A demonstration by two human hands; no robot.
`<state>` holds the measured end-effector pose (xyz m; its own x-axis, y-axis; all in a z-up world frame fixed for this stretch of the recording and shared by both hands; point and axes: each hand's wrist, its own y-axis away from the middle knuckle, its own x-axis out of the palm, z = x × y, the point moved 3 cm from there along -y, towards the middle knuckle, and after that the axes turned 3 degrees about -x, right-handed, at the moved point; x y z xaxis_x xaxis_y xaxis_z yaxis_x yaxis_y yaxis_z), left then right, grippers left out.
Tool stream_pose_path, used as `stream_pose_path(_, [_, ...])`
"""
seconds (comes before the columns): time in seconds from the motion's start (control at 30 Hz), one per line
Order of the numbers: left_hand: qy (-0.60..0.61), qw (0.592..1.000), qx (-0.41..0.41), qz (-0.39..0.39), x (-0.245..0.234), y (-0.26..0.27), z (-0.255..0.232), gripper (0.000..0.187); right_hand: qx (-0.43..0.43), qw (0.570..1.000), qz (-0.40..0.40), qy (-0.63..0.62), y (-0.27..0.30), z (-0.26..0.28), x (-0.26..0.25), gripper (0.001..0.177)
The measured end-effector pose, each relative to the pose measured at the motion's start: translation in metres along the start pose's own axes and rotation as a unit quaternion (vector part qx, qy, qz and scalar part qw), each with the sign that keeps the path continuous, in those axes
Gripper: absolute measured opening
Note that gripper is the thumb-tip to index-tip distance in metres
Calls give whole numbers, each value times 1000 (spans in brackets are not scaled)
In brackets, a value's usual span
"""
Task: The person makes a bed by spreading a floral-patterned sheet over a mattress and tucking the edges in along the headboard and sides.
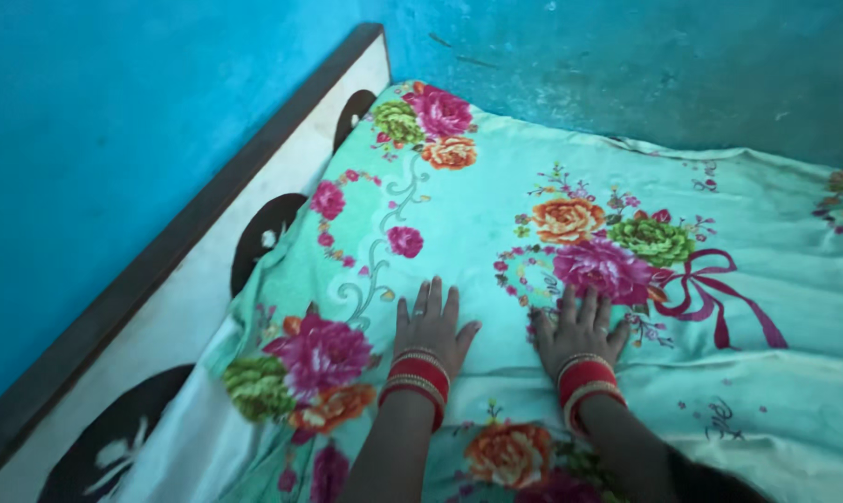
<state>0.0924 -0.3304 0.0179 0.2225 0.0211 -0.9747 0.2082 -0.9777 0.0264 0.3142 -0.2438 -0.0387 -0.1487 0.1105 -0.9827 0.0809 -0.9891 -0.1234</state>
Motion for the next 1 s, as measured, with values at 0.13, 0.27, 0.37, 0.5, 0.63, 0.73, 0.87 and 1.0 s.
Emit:
stream_pose_path(0.13, [-17,1000,-10,-14,-20,8,3,76,6,1000,0,-23,-4,-2,7,87])
stream_pose_path(0.27, [-27,999,-23,-34,-32,17,21,76,1,1000,-5,-13,-5,-3,10,87])
stream_pose_path(0.37, [-46,998,-34,-19,-40,28,33,75,10,999,28,-18,-13,4,3,86])
stream_pose_path(0.5, [-72,997,-31,-21,-57,38,51,77,54,989,141,-3,-29,46,-8,83])
stream_pose_path(0.63, [-140,988,-62,20,-73,49,79,85,-91,985,146,32,-3,138,-14,86])
stream_pose_path(0.73, [-154,984,-89,24,-71,60,108,83,-183,969,164,26,31,206,-15,91])
stream_pose_path(0.87, [-152,980,-127,13,-63,79,157,86,-292,941,167,26,86,259,-19,86])
stream_pose_path(1.0, [-178,976,-124,23,-56,97,182,84,-315,924,215,29,123,270,-27,90])
